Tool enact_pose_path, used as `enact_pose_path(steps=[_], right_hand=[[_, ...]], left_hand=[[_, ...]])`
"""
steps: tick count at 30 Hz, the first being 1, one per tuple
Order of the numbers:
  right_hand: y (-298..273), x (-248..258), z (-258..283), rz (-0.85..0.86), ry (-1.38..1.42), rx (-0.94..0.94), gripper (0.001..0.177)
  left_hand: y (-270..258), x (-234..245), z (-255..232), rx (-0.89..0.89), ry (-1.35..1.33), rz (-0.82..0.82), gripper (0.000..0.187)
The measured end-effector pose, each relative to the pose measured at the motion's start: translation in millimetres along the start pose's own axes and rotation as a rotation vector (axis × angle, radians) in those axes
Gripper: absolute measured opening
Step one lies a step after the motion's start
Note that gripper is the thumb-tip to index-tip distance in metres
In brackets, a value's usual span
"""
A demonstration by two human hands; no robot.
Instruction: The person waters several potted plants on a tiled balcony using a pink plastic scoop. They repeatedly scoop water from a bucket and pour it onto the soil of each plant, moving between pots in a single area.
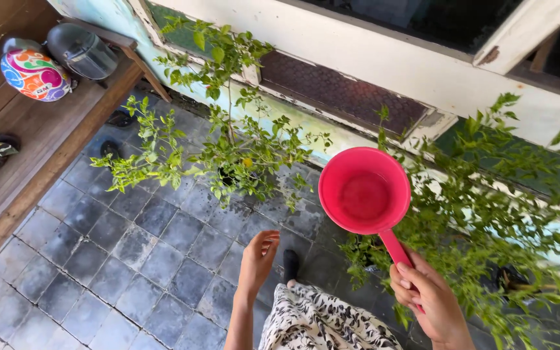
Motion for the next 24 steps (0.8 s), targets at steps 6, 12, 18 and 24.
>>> enact_pose_path(steps=[6,12,18,24], right_hand=[[43.0,-47.3,3.7,0.047,-0.04,0.007,0.064],[87.8,-88.6,0.1,0.048,0.018,-0.015,0.057],[132.3,-132.8,-2.2,0.083,-0.05,-0.023,0.061],[172.4,-167.9,-10.0,0.099,-0.077,-0.053,0.063]], left_hand=[[49.1,33.0,-6.9,0.027,0.049,-0.006,0.033],[98.6,75.8,-4.1,0.031,0.019,-0.073,0.031],[141.4,121.3,-5.3,0.042,0.168,-0.19,0.027],[189.4,159.9,17.7,-0.093,0.327,-0.359,0.03]])
Point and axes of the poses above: each hand's wrist, its own y-axis towards the middle knuckle, its own x-axis out of the back of the hand, z = x × y, the point moved 10 cm from there along y, towards the middle knuckle, and after that the axes turned 7 degrees about -z, right-handed, at the moved point
